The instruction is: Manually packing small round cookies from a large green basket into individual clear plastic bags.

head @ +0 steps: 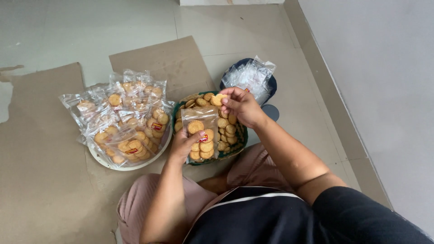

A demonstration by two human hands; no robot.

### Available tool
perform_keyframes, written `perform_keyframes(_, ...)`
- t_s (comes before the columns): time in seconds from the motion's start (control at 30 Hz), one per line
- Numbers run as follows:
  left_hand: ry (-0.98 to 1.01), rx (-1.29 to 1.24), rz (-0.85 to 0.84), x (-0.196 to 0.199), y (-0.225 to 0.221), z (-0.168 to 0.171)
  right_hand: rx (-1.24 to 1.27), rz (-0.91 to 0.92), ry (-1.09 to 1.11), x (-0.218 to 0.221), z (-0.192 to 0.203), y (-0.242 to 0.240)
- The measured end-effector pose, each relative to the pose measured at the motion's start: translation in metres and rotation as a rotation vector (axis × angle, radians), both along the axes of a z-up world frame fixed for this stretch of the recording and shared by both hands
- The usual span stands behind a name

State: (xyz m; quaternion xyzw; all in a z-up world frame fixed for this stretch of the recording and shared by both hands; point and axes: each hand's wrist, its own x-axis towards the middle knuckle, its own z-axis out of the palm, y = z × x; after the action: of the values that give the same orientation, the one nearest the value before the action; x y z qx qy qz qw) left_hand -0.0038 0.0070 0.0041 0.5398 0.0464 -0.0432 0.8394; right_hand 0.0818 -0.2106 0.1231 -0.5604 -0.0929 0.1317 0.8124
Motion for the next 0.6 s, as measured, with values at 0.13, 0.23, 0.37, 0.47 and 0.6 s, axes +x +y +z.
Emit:
perform_keyframes(0.13, -0.009, 0.003, -0.037, 0.000, 0.001, -0.010, -0.183, -0.006, -0.136, 0.018, -0.002, -0.002)
perform_keyframes(0.23, -0.026, 0.016, -0.054, -0.002, 0.002, -0.012, -0.362, 0.039, -0.232, 0.024, 0.008, 0.000)
perform_keyframes(0.37, -0.027, 0.017, -0.081, -0.007, 0.002, 0.003, -0.588, 0.133, -0.322, 0.022, 0.021, 0.006)
perform_keyframes(0.47, -0.035, 0.024, -0.093, -0.006, 0.003, 0.001, -0.715, 0.226, -0.377, 0.020, 0.032, 0.009)
perform_keyframes(0.6, -0.016, 0.025, -0.114, -0.001, 0.007, -0.006, -0.913, 0.355, -0.531, 0.019, 0.052, 0.013)
